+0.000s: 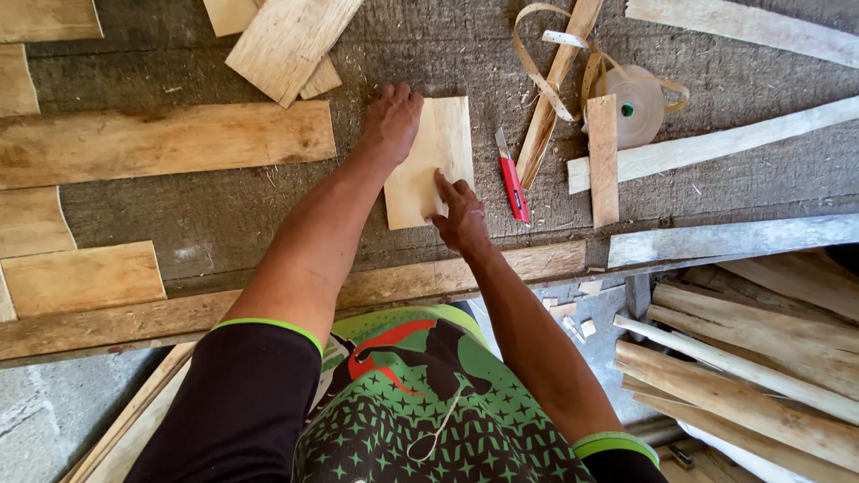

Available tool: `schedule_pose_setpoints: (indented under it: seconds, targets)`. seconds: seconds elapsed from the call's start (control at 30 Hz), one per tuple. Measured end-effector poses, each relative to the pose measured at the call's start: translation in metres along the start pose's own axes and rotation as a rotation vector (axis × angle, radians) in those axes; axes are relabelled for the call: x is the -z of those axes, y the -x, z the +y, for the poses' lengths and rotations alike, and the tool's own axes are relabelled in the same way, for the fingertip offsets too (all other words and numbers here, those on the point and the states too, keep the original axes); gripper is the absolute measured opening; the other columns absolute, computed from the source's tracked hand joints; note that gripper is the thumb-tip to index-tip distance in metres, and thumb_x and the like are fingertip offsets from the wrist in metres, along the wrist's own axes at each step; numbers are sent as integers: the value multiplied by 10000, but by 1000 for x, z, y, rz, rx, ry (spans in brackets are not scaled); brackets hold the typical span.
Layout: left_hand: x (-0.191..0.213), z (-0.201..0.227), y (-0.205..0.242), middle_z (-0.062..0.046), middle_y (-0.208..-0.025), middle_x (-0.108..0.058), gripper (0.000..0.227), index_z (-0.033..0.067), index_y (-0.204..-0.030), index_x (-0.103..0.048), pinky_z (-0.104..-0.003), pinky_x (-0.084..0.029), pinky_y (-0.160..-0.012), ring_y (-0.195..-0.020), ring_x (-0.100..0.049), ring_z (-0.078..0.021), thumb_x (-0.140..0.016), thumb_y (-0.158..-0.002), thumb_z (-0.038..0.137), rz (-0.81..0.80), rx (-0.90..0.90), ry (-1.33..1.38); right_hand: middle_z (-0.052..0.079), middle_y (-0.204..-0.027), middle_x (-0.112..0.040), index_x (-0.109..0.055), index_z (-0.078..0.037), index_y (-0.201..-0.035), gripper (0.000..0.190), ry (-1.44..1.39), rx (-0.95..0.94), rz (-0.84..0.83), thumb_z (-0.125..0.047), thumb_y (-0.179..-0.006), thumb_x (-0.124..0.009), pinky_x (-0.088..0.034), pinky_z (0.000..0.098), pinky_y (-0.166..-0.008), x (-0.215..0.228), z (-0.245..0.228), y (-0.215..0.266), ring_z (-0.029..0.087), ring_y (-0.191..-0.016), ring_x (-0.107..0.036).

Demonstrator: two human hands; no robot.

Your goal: Cutting thin wood slabs or veneer pieces with a utility knife on a workbench.

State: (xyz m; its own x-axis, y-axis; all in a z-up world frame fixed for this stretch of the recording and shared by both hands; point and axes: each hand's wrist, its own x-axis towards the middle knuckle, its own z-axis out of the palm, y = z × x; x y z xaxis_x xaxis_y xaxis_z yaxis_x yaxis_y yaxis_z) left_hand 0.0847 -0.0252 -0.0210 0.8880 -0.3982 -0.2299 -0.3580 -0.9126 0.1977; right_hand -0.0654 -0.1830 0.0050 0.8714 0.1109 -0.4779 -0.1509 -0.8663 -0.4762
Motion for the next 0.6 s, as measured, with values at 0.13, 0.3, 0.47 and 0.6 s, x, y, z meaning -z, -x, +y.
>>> schedule_pose_setpoints:
  seconds: [0.13,0.3,0.47,0.6]
  targets:
    - [-1,-1,-4,-191,-1265,-528,308,-40,-1221,-554,-371,-613,-850,-1131,-549,-321,-616,-920,-59,-106,39,4,70,-1170,-631,-326,-232,-1602,979,14,-12,-18,-230,-789,-872,-474,437,-1009,3,-1,-1,221,-1021,-592]
    - [8,-1,1,-171,-1253,-529,328,-26,-1198,-554,-376,-601,-869,-1136,-540,-318,-631,-883,-67,-72,20,4,72,-1185,-624,-305,-236,-1611,996,-37,-31,-43,-221,-781,-854,-556,359,-987,1,0,-2,213,-997,-599]
    - [-34,-12,0,-202,-1270,-559,314,-42,-1246,-552,-400,-564,-1003,-1189,-562,-320,-607,-943,-100,4,34,40,85,-1255,-606,-295,-256,-1611,974,15,-95,-62,-211,-801,-834,-543,380,-986,2,-11,-3,227,-1024,-593]
    - [-35,-9,32,-210,-1283,-602,379,10,-1129,-608,-439,-473,-1071,-1253,-558,-350,-673,-767,-79,536,176,-42,100,-1297,-597,-303,-254,-1606,957,74,-80,-19,-212,-814,-838,-455,461,-1050,-8,-6,-1,246,-1075,-581]
